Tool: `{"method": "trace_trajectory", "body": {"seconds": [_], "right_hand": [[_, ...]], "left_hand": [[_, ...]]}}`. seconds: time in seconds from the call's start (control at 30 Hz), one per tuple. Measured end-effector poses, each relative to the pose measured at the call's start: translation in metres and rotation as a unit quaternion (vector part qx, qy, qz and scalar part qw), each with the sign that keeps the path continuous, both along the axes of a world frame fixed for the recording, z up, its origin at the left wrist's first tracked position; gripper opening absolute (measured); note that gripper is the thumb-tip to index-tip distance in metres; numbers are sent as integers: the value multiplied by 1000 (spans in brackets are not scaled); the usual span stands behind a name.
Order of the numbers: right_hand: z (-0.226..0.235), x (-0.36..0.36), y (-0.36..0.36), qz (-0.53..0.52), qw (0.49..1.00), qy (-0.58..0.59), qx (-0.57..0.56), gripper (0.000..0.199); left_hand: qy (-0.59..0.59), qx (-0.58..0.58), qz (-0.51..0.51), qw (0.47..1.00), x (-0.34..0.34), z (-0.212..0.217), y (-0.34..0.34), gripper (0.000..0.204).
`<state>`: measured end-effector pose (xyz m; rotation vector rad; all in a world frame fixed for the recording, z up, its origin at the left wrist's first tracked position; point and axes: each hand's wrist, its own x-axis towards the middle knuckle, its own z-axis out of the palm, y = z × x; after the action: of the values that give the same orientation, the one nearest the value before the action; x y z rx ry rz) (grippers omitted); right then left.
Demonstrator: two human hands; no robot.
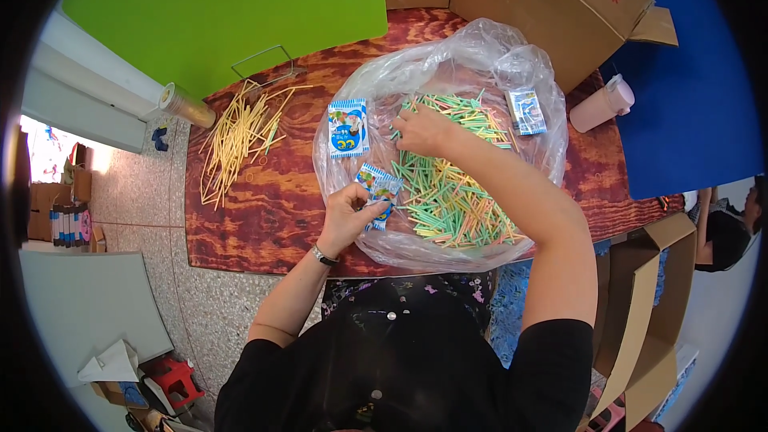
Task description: Packing colorful plastic sticks from a large container into small blue plastic bags.
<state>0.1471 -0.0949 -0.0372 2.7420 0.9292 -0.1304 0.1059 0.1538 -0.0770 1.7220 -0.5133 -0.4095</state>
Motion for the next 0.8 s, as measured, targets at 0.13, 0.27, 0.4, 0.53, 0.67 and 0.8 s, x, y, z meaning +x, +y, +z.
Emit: {"method": "trace_trajectory", "body": {"seconds": [0.13,0.27,0.4,0.53,0.67,0.8], "right_hand": [[-13,5,1,76,994,-26,-78,11],[-22,8,-9,105,991,-23,-82,10],[-27,6,-24,149,986,-50,-52,10],[-15,-1,-32,106,993,-44,-30,11],[17,-18,-49,49,997,-37,54,9],[33,-44,-56,-238,876,241,344,19]], "left_hand": [[37,-14,19,999,-1,-13,3,27],[16,5,23,1000,1,-8,1,27],[2,15,17,1000,1,3,0,27],[3,6,18,1000,0,-8,2,25],[-39,29,-5,999,0,13,0,17],[-63,10,-18,998,2,7,-3,19]]}}
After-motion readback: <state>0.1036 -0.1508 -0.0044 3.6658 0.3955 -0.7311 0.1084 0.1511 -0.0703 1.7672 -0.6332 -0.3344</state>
